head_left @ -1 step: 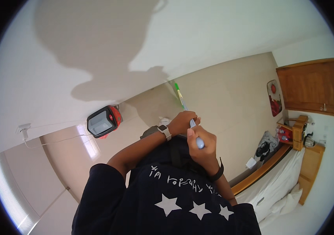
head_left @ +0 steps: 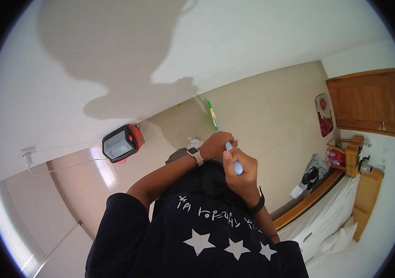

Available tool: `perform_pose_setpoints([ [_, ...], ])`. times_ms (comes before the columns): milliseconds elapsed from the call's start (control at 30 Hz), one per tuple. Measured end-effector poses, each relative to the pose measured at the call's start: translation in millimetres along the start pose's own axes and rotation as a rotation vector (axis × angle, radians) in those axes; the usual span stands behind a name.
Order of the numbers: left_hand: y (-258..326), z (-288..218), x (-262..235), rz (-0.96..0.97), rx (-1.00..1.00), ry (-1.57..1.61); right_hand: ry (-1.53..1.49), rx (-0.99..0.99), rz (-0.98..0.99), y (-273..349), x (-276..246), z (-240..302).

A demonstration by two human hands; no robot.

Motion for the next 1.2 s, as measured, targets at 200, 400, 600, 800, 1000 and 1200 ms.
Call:
perform_pose_setpoints([
  [200, 7, 3, 27, 0.089, 0.035, 0.001, -0.056, 0.267, -0.072, 9, -13, -13],
  [400, 7, 1, 32, 0.04, -0.012, -0.029, -0.042, 0.304, -0.165, 21, -16, -18],
  [600, 1, -4, 28, 0.042, 0.018, -0.038, -0.06, 0.295, -0.164, 23, -19, -22],
  [800, 5, 10, 46, 0.151, -0.038, 0.038, 0.067, 0.29, -0.102, 17, -17, -18],
  [1000, 0, -14, 50, 0.207, 0.12, 0.098, 0.039, 0.261, -0.208, 26, -30, -20],
  [1200, -18, -11, 45, 0.116, 0.093, -0.023, 0.074, 0.211, -0.255, 20, -33, -19],
])
Point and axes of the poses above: each hand's wrist, its own y-axis away from the middle knuckle, its own x-axis out of the palm, z = x × y, the point moved 6 cm from there along -y, towards the middle knuckle, and after that the axes turned 2 degrees about -z, right-handed, at the moved point
